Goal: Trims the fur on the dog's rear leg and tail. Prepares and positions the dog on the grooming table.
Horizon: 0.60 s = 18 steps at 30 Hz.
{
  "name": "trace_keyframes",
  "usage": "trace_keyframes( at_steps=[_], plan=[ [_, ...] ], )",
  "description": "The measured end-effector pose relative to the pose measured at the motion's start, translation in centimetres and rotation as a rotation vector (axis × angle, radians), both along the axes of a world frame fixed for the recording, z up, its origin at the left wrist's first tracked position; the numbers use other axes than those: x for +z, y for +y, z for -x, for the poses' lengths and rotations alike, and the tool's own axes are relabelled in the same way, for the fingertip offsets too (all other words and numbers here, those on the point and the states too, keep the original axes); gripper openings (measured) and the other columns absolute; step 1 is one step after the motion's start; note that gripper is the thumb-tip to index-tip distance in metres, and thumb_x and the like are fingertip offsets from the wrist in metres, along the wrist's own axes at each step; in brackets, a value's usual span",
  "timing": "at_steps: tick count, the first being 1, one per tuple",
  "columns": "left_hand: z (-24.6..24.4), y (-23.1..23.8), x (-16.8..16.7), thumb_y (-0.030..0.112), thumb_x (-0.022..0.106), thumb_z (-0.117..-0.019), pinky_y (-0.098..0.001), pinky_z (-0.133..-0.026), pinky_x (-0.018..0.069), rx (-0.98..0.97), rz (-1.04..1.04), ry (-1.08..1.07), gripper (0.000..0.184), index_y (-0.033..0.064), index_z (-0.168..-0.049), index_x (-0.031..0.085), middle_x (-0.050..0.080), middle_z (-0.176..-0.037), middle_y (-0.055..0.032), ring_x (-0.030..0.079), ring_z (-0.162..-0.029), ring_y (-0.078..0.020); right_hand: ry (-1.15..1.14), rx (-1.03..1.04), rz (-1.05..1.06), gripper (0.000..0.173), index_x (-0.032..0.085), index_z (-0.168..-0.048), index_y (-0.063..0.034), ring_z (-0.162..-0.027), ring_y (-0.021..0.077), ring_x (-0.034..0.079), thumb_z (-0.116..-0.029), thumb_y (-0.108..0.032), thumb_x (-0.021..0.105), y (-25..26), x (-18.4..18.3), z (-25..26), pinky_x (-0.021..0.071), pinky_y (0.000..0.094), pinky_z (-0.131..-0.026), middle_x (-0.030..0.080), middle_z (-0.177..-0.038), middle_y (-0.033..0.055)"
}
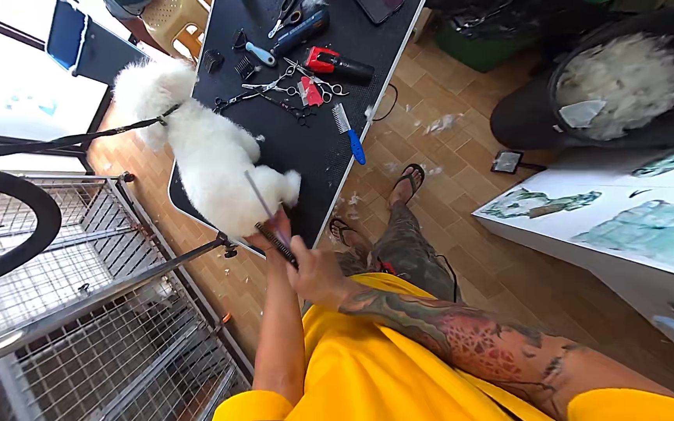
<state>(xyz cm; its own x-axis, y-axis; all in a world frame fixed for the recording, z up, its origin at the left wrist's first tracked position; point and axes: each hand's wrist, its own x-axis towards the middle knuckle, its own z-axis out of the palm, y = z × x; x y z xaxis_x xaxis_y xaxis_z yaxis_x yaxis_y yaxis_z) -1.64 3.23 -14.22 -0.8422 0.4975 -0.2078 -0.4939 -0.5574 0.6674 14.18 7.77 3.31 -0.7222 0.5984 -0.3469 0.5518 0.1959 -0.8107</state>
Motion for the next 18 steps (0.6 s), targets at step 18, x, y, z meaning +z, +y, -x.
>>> trace_keyframes(
  at_steps=[18],
  plan=[
    [-0.4, 1.7, 6.2, 0.076, 0.062, -0.0741, -0.0554, -0.099, 0.051, 0.133, -0.044, -0.164, 0.077, 0.017, -0.124, 0.059, 0.067, -0.121, -0.0088, 0.063, -0.115, -0.0281, -0.107, -0.168, 0.081, 0.034, 0.062, -0.121, -0.0004, -0.076, 0.0344, 0.073, -0.0948, -0.021, 0.057, 4.0, -2.4, -0.2, 0.0573, 0.0548, -0.07, 0.071, -0.079, 0.0158]
  ],
)
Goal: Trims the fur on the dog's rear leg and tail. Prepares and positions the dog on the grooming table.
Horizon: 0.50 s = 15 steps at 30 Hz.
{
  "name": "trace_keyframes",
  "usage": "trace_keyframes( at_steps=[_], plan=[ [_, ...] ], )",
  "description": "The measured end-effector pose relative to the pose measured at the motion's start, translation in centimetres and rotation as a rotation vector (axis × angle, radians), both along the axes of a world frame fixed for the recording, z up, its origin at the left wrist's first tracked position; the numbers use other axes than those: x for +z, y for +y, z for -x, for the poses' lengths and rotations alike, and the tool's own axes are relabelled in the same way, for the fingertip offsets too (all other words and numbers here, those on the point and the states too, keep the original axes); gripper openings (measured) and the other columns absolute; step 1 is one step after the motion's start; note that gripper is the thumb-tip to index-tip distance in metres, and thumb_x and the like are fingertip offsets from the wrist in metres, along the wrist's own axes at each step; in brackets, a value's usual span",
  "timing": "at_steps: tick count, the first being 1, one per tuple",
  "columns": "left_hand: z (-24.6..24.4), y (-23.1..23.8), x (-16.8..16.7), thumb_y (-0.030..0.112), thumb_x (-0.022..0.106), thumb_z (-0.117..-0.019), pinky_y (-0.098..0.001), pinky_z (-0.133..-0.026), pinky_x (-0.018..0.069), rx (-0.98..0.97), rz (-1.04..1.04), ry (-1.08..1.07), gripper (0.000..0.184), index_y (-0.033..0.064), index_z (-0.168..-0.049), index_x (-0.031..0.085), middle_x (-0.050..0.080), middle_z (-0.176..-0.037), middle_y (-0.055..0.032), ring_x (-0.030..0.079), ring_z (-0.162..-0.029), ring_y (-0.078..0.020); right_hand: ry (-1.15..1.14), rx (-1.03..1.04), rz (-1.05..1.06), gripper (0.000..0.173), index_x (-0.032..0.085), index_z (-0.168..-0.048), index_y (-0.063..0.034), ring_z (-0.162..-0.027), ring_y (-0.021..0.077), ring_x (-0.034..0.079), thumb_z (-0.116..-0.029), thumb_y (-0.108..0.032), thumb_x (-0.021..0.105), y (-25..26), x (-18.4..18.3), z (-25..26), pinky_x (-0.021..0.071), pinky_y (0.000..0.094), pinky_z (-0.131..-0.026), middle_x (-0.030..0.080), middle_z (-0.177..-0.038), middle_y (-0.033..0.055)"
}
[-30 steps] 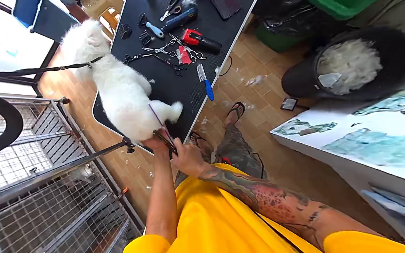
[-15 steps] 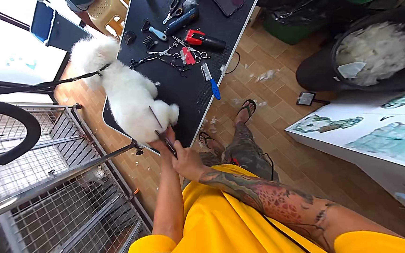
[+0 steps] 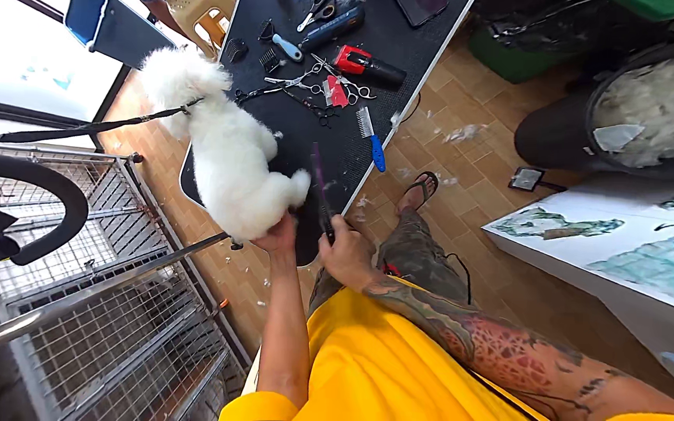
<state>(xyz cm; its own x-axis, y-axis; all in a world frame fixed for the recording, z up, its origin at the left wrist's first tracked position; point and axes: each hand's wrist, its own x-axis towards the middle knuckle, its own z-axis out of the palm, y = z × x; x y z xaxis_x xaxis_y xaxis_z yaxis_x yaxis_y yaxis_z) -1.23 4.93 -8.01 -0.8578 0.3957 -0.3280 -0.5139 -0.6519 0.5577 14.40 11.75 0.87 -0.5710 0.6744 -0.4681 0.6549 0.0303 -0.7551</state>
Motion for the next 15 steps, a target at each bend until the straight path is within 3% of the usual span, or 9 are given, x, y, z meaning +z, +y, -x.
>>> trace_keyframes(
  at_steps=[3, 6, 8, 10, 15],
  plan=[
    [-0.3, -0.7, -0.4, 0.078, 0.056, -0.0782, -0.0532, -0.089, 0.0566, 0.042, 0.087, 0.023, 0.076, 0.0141, -0.12, 0.06, 0.069, -0.11, -0.0102, 0.067, -0.104, -0.0274, 0.1, 0.182, -0.114, 0.028, 0.065, -0.111, -0.0033, -0.062, 0.0329, 0.07, -0.0897, -0.021, 0.059, -1.9, 1.3, 1.2, 0.0553, 0.0527, -0.057, 0.065, -0.063, 0.011],
    [-0.4, -0.3, -0.1, 0.077, 0.059, -0.0755, -0.0509, -0.079, 0.0593, 0.069, 0.102, 0.026, 0.074, 0.0132, -0.113, 0.063, 0.072, -0.103, -0.0102, 0.07, -0.095, -0.0268, -0.094, 0.357, 0.125, 0.038, 0.056, -0.13, -0.0053, -0.086, 0.0372, 0.073, -0.0969, -0.023, 0.052, -0.5, 0.6, 2.5, 0.0556, 0.0567, -0.076, 0.071, -0.085, 0.0162],
    [0.0, -0.1, -0.1, 0.073, 0.067, -0.0712, -0.0555, -0.094, 0.054, 0.029, 0.013, 0.044, 0.076, 0.0155, -0.121, 0.061, 0.069, -0.116, -0.0102, 0.066, -0.109, -0.0286, -0.212, 0.317, 0.232, 0.043, 0.052, -0.139, -0.0055, -0.099, 0.0402, 0.071, -0.0994, -0.023, 0.05, 1.4, -1.1, 2.4, 0.0549, 0.0602, -0.084, 0.072, -0.098, 0.0204],
    [0.4, -0.1, 0.2, 0.074, 0.067, -0.0707, -0.0568, -0.099, 0.0509, 0.041, 0.021, 0.059, 0.079, 0.0176, -0.125, 0.059, 0.067, -0.123, -0.0097, 0.063, -0.116, -0.0289, -0.257, 0.223, 0.243, 0.04, 0.054, -0.136, -0.0062, -0.101, 0.0403, 0.07, -0.099, -0.023, 0.052, 2.9, -2.4, 1.5, 0.0541, 0.0611, -0.086, 0.072, -0.102, 0.0208],
    [2.1, -2.3, 1.1, 0.075, 0.061, -0.0742, -0.0589, -0.099, 0.0504, 0.083, 0.089, 0.064, 0.079, 0.017, -0.128, 0.058, 0.065, -0.126, -0.0108, 0.062, -0.118, -0.03, -0.109, 0.151, 0.101, 0.028, 0.059, -0.117, -0.0062, -0.079, 0.0337, 0.071, -0.0974, -0.025, 0.052, 2.9, -4.0, -1.6, 0.055, 0.0544, -0.07, 0.068, -0.081, 0.0141]
  ],
)
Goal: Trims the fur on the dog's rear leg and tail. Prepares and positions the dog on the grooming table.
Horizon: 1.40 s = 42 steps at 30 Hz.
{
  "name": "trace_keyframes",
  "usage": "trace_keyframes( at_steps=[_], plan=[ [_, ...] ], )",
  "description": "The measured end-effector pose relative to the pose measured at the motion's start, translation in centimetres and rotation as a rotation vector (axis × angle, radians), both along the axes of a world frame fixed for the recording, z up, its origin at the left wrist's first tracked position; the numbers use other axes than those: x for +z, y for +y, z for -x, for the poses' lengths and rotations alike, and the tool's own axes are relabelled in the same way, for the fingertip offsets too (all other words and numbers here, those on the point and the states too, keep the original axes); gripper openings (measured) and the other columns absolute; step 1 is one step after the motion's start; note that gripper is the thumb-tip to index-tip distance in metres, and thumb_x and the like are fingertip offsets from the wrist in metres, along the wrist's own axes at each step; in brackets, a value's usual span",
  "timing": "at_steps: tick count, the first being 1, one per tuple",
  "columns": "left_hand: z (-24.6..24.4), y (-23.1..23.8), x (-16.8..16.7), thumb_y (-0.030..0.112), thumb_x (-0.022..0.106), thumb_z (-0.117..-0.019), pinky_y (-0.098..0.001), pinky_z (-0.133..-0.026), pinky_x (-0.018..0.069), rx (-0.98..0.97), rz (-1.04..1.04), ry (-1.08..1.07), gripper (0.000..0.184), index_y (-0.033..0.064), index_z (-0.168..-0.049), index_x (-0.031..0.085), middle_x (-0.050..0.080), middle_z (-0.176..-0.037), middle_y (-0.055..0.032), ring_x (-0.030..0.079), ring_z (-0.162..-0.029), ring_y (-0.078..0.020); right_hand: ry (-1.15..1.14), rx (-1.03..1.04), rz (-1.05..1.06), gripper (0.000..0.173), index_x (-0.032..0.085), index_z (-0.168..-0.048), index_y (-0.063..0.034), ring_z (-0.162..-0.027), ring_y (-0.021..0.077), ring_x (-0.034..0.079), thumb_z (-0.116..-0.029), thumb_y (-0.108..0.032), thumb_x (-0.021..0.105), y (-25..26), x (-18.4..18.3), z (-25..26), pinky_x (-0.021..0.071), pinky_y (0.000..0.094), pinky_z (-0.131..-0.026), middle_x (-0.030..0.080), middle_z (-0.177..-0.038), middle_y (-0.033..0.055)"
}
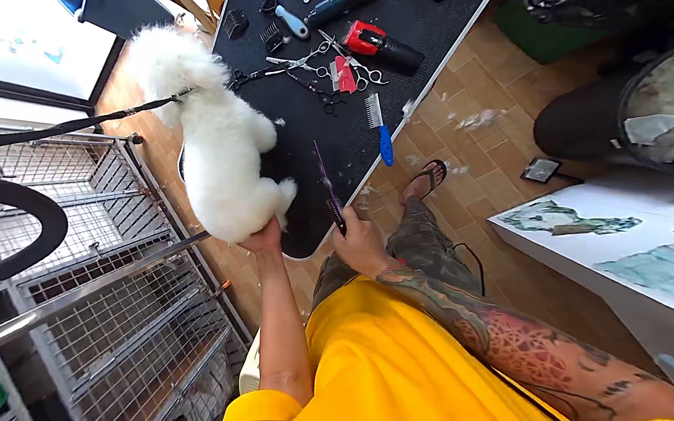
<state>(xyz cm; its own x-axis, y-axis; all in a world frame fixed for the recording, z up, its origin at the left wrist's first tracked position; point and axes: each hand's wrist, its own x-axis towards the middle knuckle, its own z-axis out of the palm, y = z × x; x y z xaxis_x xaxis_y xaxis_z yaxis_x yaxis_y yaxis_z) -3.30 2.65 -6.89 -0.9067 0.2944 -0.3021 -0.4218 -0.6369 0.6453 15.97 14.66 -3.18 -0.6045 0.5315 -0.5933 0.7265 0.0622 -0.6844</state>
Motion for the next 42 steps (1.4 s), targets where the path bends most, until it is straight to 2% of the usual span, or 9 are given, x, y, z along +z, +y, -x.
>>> trace_keyframes(
  at_steps=[12, 17, 20, 23, 26, 29, 32, 36, 42],
  plan=[
    [2.4, -5.0, -0.4, 0.079, 0.049, -0.0812, -0.0599, -0.093, 0.0528, -0.006, 0.207, 0.074, 0.077, 0.0174, -0.126, 0.058, 0.067, -0.121, -0.0108, 0.064, -0.113, -0.0302, 0.121, -0.018, -0.032, 0.028, 0.065, -0.112, -0.0058, -0.069, 0.0324, 0.07, -0.0953, -0.024, 0.053, -1.6, -3.3, -0.4, 0.0539, 0.0525, -0.062, 0.067, -0.072, 0.0125],
    [2.7, -4.8, -0.2, 0.082, 0.037, -0.0843, -0.062, -0.096, 0.0504, -0.018, 0.234, 0.09, 0.08, 0.0194, -0.131, 0.056, 0.065, -0.126, -0.0098, 0.062, -0.118, -0.0302, 0.053, 0.444, 0.134, 0.034, 0.057, -0.131, -0.0106, -0.091, 0.0409, 0.071, -0.1015, -0.025, 0.047, -1.3, -3.5, 1.9, 0.0529, 0.0608, -0.079, 0.071, -0.089, 0.0185],
    [2.8, -4.7, -0.5, 0.082, 0.042, -0.083, -0.0626, -0.097, 0.0502, -0.013, 0.222, 0.106, 0.08, 0.0203, -0.131, 0.056, 0.065, -0.127, -0.0096, 0.061, -0.119, -0.0306, -0.051, 0.486, 0.138, 0.035, 0.056, -0.134, -0.0097, -0.097, 0.0431, 0.07, -0.1031, -0.023, 0.046, -0.3, -4.4, 3.1, 0.0531, 0.0617, -0.082, 0.071, -0.096, 0.0214],
    [2.7, -4.5, -0.9, 0.086, 0.04, -0.0815, -0.0605, -0.097, 0.0507, 0.005, 0.236, 0.144, 0.083, 0.0219, -0.132, 0.056, 0.065, -0.128, -0.0074, 0.061, -0.119, -0.0287, -0.037, 0.332, -0.028, 0.031, 0.059, -0.125, -0.0067, -0.087, 0.0409, 0.072, -0.101, -0.023, 0.05, 0.3, -4.8, 2.8, 0.0541, 0.059, -0.078, 0.071, -0.082, 0.0181],
    [2.5, -4.1, -1.0, 0.094, 0.048, -0.0729, -0.0588, -0.102, 0.0499, -0.023, 0.257, 0.274, 0.097, 0.0232, -0.14, 0.052, 0.062, -0.135, -0.0069, 0.059, -0.125, -0.0277, 0.157, 0.329, -0.13, 0.029, 0.063, -0.117, -0.003, -0.071, 0.0411, 0.071, -0.0963, -0.021, 0.054, -1.3, -4.6, 2.0, 0.0537, 0.0597, -0.064, 0.067, -0.069, 0.0168],
    [1.9, -4.0, -1.4, 0.082, 0.074, -0.0642, -0.0538, -0.099, 0.0535, -0.059, 0.319, 0.271, 0.095, 0.0211, -0.134, 0.055, 0.066, -0.127, -0.0061, 0.064, -0.118, -0.0248, 0.1, 0.536, -0.013, 0.033, 0.059, -0.126, -0.0051, -0.081, 0.0433, 0.072, -0.1003, -0.023, 0.048, -2.2, -3.8, 2.7, 0.0533, 0.0609, -0.071, 0.07, -0.08, 0.0197],
    [1.6, -3.7, -2.1, 0.049, 0.09, -0.0701, -0.0472, -0.094, 0.0572, -0.066, 0.429, 0.234, 0.068, 0.0164, -0.122, 0.061, 0.071, -0.113, -0.0055, 0.069, -0.106, -0.0205, -0.033, 0.483, 0.019, 0.034, 0.06, -0.128, -0.0057, -0.089, 0.044, 0.072, -0.101, -0.022, 0.048, -1.5, -4.9, 3.0, 0.054, 0.0621, -0.077, 0.072, -0.087, 0.0215],
    [2.0, -2.2, -2.1, 0.023, 0.083, -0.0819, -0.0472, -0.095, 0.0569, -0.02, 0.47, 0.241, 0.048, 0.0086, -0.122, 0.061, 0.07, -0.113, -0.0094, 0.068, -0.105, -0.0226, -0.005, 0.248, -0.123, 0.024, 0.06, -0.113, -0.0028, -0.076, 0.042, 0.071, -0.0974, -0.02, 0.055, -0.3, -7.0, 0.8, 0.0542, 0.0614, -0.069, 0.069, -0.077, 0.0188],
    [2.6, -0.6, -0.8, 0.017, 0.067, -0.089, -0.0483, -0.093, 0.0567, 0.088, 0.362, 0.225, 0.028, 0.0111, -0.116, 0.061, 0.07, -0.11, -0.0081, 0.068, -0.104, -0.0228, 0.214, 0.177, -0.13, 0.025, 0.065, -0.108, -0.0001, -0.059, 0.0303, 0.069, -0.0949, -0.021, 0.057, -4.3, -5.2, -0.6, 0.0559, 0.0516, -0.055, 0.067, -0.067, 0.0116]
  ],
)
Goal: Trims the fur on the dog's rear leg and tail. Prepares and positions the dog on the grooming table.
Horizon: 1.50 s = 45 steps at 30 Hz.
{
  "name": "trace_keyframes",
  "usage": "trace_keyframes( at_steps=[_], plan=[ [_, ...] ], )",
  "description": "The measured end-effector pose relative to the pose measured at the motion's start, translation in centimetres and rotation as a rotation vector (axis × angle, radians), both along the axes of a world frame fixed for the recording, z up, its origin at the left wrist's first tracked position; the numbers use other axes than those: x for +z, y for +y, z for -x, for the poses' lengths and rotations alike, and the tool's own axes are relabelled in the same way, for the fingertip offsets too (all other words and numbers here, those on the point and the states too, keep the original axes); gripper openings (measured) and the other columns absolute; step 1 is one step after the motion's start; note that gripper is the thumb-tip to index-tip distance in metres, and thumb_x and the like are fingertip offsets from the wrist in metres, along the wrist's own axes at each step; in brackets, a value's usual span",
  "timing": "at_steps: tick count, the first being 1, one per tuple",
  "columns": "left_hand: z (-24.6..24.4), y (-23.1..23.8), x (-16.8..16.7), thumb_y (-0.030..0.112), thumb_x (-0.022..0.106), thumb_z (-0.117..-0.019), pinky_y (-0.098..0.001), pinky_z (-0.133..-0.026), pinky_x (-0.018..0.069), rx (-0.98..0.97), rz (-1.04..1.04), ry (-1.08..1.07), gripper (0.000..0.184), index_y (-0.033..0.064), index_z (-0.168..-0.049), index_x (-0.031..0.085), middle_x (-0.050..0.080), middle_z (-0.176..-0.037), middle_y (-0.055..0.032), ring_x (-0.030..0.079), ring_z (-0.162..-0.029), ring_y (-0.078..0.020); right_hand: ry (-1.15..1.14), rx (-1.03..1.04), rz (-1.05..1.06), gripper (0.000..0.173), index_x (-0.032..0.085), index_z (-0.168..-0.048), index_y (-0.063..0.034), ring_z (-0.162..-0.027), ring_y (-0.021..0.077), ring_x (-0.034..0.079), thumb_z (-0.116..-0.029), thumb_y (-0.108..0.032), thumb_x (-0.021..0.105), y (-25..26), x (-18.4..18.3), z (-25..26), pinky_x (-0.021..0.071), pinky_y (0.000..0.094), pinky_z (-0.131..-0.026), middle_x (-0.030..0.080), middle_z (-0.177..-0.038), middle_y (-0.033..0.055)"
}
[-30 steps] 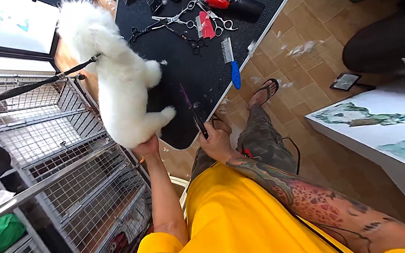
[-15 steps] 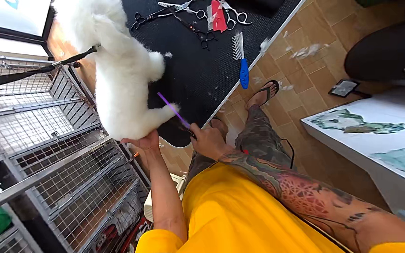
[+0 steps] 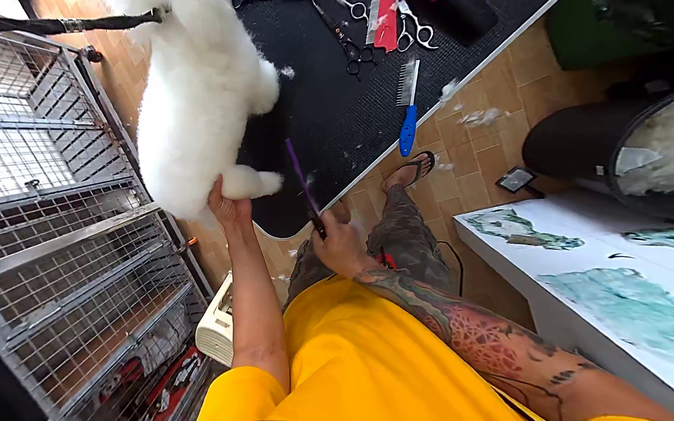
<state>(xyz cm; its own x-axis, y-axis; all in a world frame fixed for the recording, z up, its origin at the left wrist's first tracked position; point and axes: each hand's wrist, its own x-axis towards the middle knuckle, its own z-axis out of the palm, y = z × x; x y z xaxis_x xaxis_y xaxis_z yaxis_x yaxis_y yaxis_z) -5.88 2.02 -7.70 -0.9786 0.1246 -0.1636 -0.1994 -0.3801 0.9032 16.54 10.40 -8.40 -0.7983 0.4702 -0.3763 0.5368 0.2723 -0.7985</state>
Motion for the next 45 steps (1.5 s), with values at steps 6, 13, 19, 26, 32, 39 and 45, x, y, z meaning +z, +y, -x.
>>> trace_keyframes(
  at_steps=[6, 13, 19, 26, 32, 39, 45],
  plan=[
    [0.1, 1.0, 1.5, 0.037, 0.075, -0.0859, -0.0488, -0.095, 0.0562, -0.054, -0.105, 0.011, 0.043, 0.0162, -0.12, 0.059, 0.068, -0.115, -0.0063, 0.066, -0.11, -0.0216, -0.164, 0.152, 0.172, 0.033, 0.06, -0.121, -0.0016, -0.076, 0.0345, 0.073, -0.0971, -0.023, 0.054, -2.9, 0.4, 2.4, 0.0573, 0.0529, -0.069, 0.071, -0.077, 0.0142],
    [1.3, 1.6, 1.8, 0.046, 0.078, -0.0817, -0.0537, -0.098, 0.0545, -0.049, -0.143, 0.086, 0.059, 0.0134, -0.125, 0.056, 0.066, -0.121, -0.0103, 0.064, -0.115, -0.0261, -0.104, -0.222, 0.1, 0.022, 0.061, -0.105, -0.0012, -0.063, 0.026, 0.068, -0.0935, -0.019, 0.058, -1.1, -0.5, 1.0, 0.0562, 0.0457, -0.06, 0.065, -0.069, 0.0095],
    [1.4, 1.8, 1.9, 0.05, 0.072, -0.0864, -0.0519, -0.101, 0.0526, -0.113, -0.182, 0.131, 0.058, 0.0135, -0.129, 0.057, 0.065, -0.125, -0.0101, 0.063, -0.119, -0.0258, 0.071, -0.1, -0.055, 0.02, 0.066, -0.1, -0.0033, -0.05, 0.0259, 0.064, -0.0868, -0.018, 0.061, -2.1, 1.7, 2.3, 0.0506, 0.0448, -0.046, 0.06, -0.055, 0.0062],
    [1.4, 2.0, 1.8, 0.05, 0.072, -0.087, -0.0499, -0.099, 0.0542, -0.098, -0.198, 0.133, 0.055, 0.0136, -0.126, 0.058, 0.067, -0.122, -0.0096, 0.064, -0.115, -0.0241, -0.172, -0.252, 0.087, 0.02, 0.062, -0.105, -0.0019, -0.072, 0.0322, 0.071, -0.0941, -0.018, 0.058, 2.1, -2.4, 2.5, 0.0562, 0.052, -0.066, 0.068, -0.075, 0.0135],
    [1.3, 2.6, 1.9, 0.05, 0.07, -0.0882, -0.0503, -0.098, 0.0547, -0.045, -0.203, 0.122, 0.055, 0.0125, -0.126, 0.056, 0.066, -0.121, -0.0105, 0.065, -0.113, -0.0251, 0.193, -0.224, -0.016, 0.017, 0.063, -0.094, -0.0011, -0.046, 0.0193, 0.06, -0.087, -0.016, 0.063, -3.0, 0.6, 1.5, 0.0507, 0.0392, -0.044, 0.058, -0.055, 0.0046],
    [1.1, 3.6, 2.4, 0.05, 0.066, -0.0912, -0.0519, -0.102, 0.0518, -0.041, -0.247, 0.098, 0.055, 0.0119, -0.129, 0.054, 0.064, -0.127, -0.0111, 0.061, -0.121, -0.0262, -0.142, -0.311, 0.148, 0.03, 0.058, -0.117, 0.0048, -0.065, 0.0276, 0.07, -0.0942, -0.016, 0.057, -2.0, -1.4, 1.5, 0.058, 0.0454, -0.062, 0.068, -0.073, 0.0126],
    [0.6, 4.0, 2.2, 0.051, 0.067, -0.09, -0.0523, -0.104, 0.0504, -0.051, -0.246, 0.094, 0.059, 0.0141, -0.134, 0.053, 0.062, -0.131, -0.0098, 0.059, -0.124, -0.025, -0.023, -0.183, 0.197, 0.032, 0.06, -0.115, 0.0056, -0.062, 0.0287, 0.07, -0.0918, -0.016, 0.061, -4.6, 0.2, 2.6, 0.0584, 0.0476, -0.059, 0.068, -0.07, 0.013]
  ],
)
